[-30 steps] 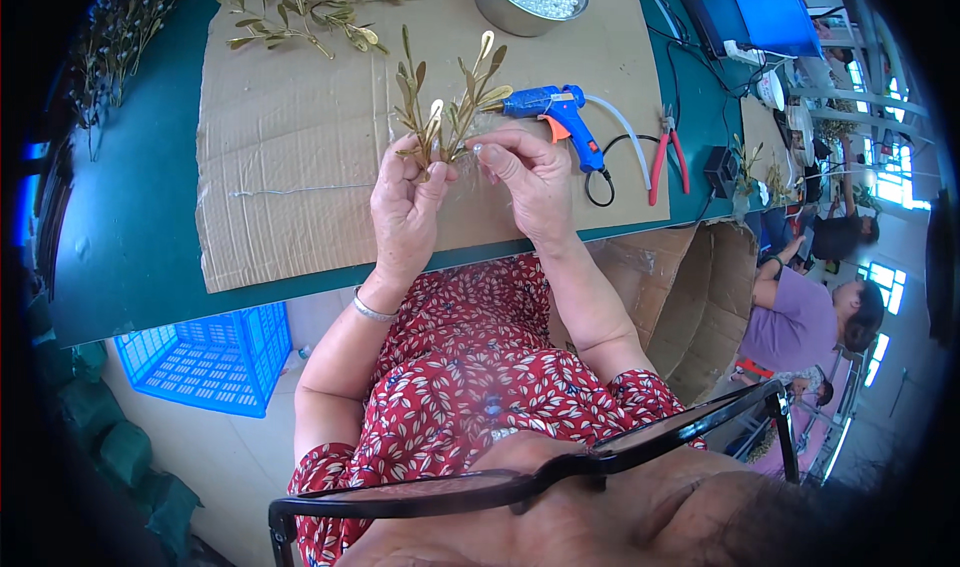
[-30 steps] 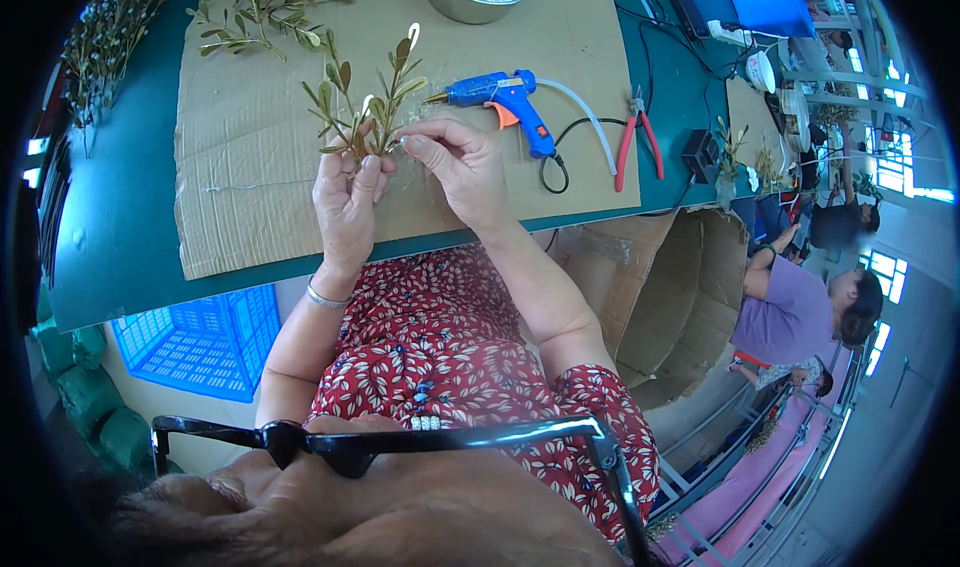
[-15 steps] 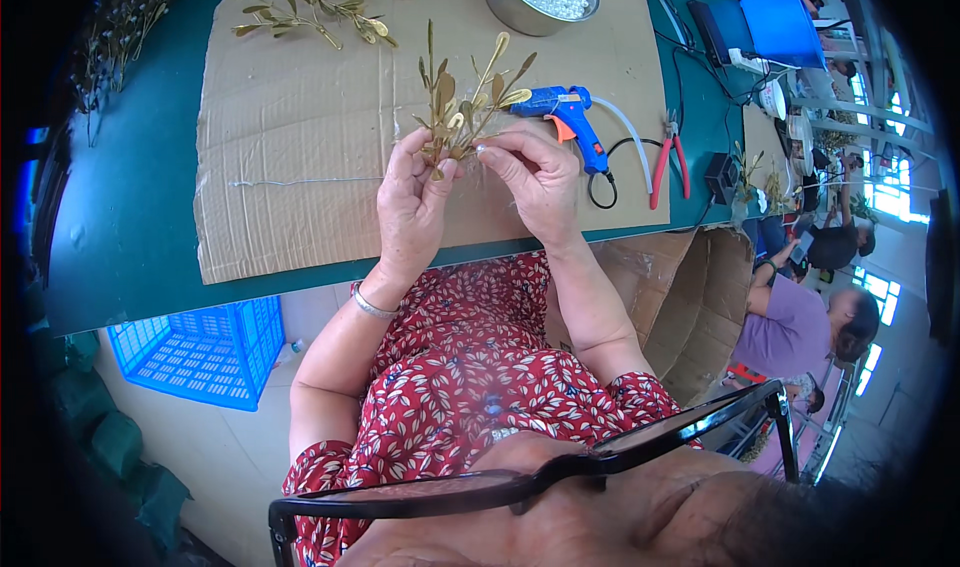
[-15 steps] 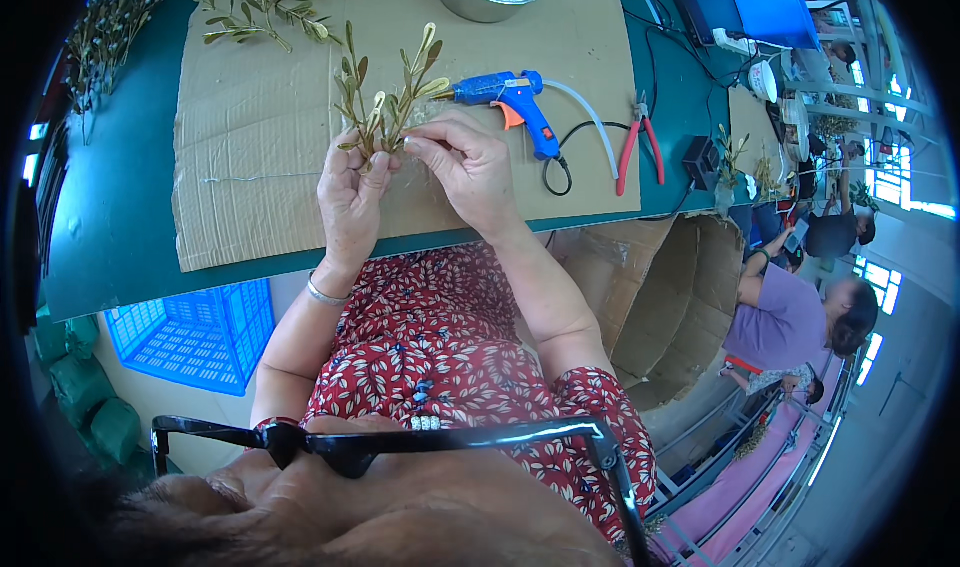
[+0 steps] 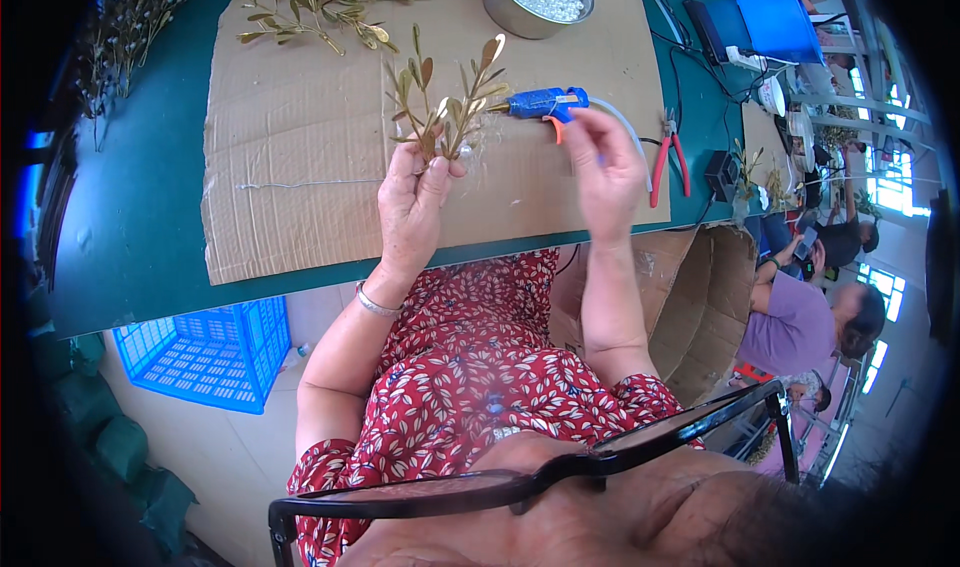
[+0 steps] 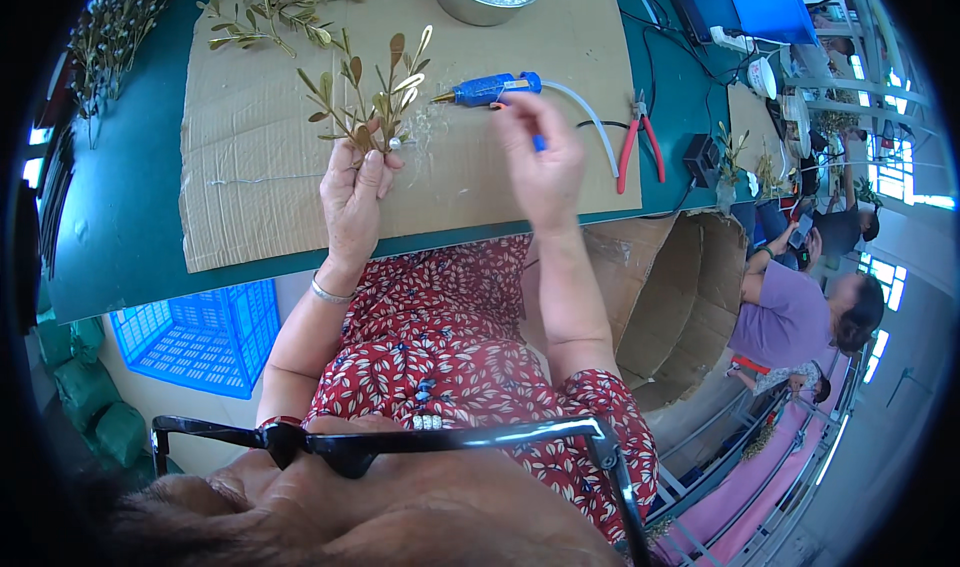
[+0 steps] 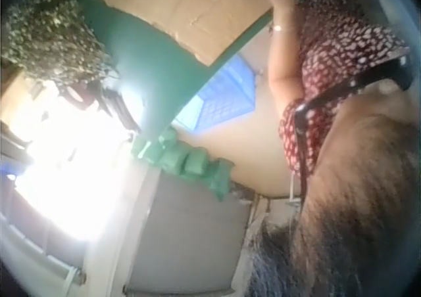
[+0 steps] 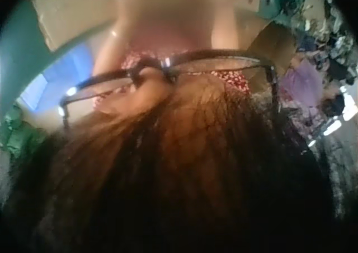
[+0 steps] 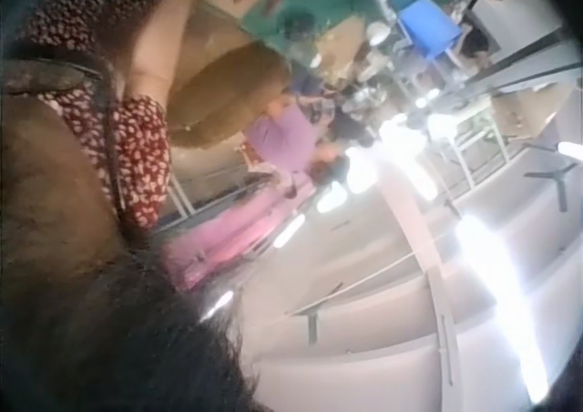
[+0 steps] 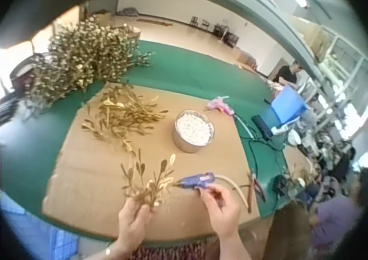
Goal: The person trims artificial plant stems using pliers, applies hot glue using a glue gun, and attaches faux pearls onto the stems by hand.
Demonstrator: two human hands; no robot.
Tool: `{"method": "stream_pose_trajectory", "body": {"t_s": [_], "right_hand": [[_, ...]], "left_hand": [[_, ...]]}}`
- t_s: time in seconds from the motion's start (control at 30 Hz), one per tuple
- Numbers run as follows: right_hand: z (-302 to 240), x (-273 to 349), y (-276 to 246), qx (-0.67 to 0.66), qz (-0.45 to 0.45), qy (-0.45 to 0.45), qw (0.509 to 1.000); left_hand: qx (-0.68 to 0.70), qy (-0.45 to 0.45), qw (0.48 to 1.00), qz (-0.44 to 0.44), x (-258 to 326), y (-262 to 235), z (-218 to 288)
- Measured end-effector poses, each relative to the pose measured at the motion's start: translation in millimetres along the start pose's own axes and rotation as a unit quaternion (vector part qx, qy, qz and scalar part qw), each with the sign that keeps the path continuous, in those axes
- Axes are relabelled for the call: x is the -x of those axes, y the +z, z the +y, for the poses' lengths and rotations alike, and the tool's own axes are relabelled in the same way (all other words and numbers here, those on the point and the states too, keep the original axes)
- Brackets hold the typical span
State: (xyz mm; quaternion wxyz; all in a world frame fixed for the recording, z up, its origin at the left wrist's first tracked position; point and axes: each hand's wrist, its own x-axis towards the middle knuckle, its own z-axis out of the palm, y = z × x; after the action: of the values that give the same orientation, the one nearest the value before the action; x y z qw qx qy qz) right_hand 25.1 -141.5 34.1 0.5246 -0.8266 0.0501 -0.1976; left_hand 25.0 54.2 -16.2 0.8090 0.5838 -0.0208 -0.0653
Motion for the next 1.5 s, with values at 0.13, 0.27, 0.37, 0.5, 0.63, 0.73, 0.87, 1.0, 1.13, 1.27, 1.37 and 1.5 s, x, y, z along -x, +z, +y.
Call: {"method": "stream_pose_trajectory", "body": {"t_s": [0.13, 0.27, 0.37, 0.5, 0.63, 0.73, 0.87, 1.0, 1.13, 1.27, 1.37, 1.5], "right_hand": [[31.2, -16.7, -41.8, 0.237, 0.032, 0.022, 0.971], [39.5, -23.6, -42.7, 0.183, -0.152, 0.151, 0.959], [34.9, -32.4, -37.5, 0.196, -0.184, 0.205, 0.941], [27.6, -22.4, -35.7, 0.020, -0.047, 0.100, 0.994], [-23.6, 0.9, -35.2, -0.224, 0.036, 0.030, 0.974], [-23.1, 12.2, -45.6, -0.359, -0.120, 0.096, 0.921], [-27.1, 21.5, -39.5, -0.363, -0.160, 0.159, 0.904], [-31.7, 23.5, -37.8, -0.286, -0.196, 0.182, 0.920], [-29.9, 18.9, -36.4, -0.241, -0.234, 0.194, 0.922], [-28.9, 16.8, -38.3, -0.238, -0.257, 0.213, 0.912], [-33.2, 14.6, -39.6, -0.236, -0.258, 0.214, 0.912], [-35.8, 13.5, -40.9, -0.225, -0.253, 0.220, 0.915]], "left_hand": [[0.089, -0.008, 0.996, 0.015, -0.8, 2.2, -1.3], [0.172, -0.007, 0.985, 0.025, -2.0, -2.3, -2.5], [0.182, -0.008, 0.983, 0.017, -3.3, -4.9, -3.8], [0.187, -0.013, 0.982, 0.019, -2.7, -9.0, -3.0], [0.181, -0.023, 0.983, 0.011, -3.9, -7.8, 0.0], [0.188, -0.032, 0.982, -0.010, -2.7, -11.4, 1.1], [0.184, -0.046, 0.982, -0.017, -2.3, -11.7, 2.2], [0.171, -0.053, 0.984, -0.023, -0.3, -12.1, 1.7], [0.155, -0.057, 0.986, -0.017, -0.3, -12.2, -0.7], [0.125, -0.065, 0.990, -0.007, 2.1, -9.4, 3.1], [0.109, -0.064, 0.992, -0.010, 2.5, -10.2, 2.5], [0.102, -0.065, 0.993, -0.014, 3.2, -10.9, 2.3]]}}
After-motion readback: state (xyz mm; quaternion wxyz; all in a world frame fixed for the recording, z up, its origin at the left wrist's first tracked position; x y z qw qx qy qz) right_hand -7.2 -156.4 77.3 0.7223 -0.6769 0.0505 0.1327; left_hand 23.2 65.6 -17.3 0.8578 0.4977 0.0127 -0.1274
